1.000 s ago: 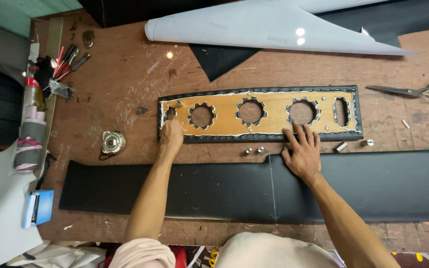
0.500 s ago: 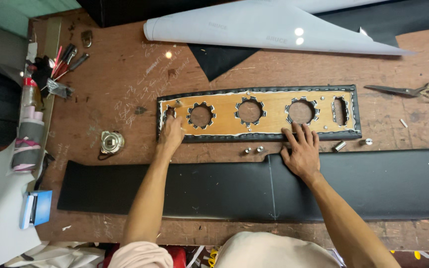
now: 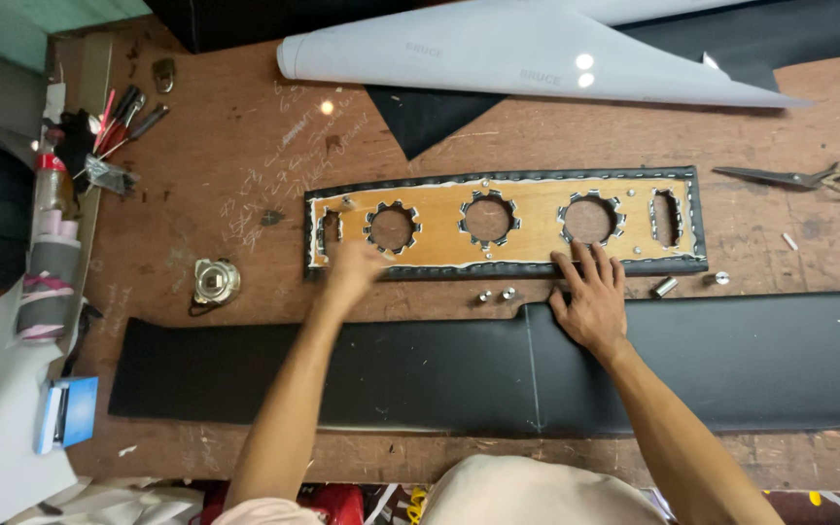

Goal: The person aligns a black plastic dashboard panel on a wooden workbench, inserts small white plastic fasteners into pre-drilled holes, and uses a screwdriver to secure them. The person also handles a wooden template with cutouts and places it on the panel.

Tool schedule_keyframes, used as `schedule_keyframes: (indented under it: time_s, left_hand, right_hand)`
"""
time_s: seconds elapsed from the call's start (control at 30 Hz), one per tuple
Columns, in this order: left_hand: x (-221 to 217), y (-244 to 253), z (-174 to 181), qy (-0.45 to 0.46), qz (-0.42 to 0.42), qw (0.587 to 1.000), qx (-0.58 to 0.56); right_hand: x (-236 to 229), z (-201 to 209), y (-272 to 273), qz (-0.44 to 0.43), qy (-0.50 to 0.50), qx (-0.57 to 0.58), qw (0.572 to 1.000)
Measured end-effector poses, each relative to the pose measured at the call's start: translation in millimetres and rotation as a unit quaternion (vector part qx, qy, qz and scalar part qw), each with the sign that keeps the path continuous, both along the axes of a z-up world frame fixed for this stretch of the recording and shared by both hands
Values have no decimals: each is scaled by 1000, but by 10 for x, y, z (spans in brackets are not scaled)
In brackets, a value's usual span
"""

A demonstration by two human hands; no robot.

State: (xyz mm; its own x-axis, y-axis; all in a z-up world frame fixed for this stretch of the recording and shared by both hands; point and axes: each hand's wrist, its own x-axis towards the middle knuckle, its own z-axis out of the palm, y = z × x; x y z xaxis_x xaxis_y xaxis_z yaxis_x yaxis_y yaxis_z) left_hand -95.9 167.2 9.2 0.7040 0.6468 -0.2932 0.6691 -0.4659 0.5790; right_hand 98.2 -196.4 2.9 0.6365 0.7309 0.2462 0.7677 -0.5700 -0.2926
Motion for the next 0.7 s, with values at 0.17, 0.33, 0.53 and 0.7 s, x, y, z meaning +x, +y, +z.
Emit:
schedule_keyframes:
  time_s: [0.17, 0.33, 0.53, 0.7]
  left_hand:
    - [98, -994, -112, -64, -165, 982, 66]
    - [180, -1313, 66, -60, -184, 981, 13]
    - [562, -121, 116, -17, 7, 996, 89]
    - [465, 918, -493, 43, -23, 920, 390]
  right_hand:
    - [-10, 0, 19, 2, -6, 11, 1000]
    - [-15, 7, 17, 0, -8, -3, 1000]
    - [2, -3, 9, 0, 6, -4, 1000]
    - [23, -6, 60, -2, 4, -28, 1000]
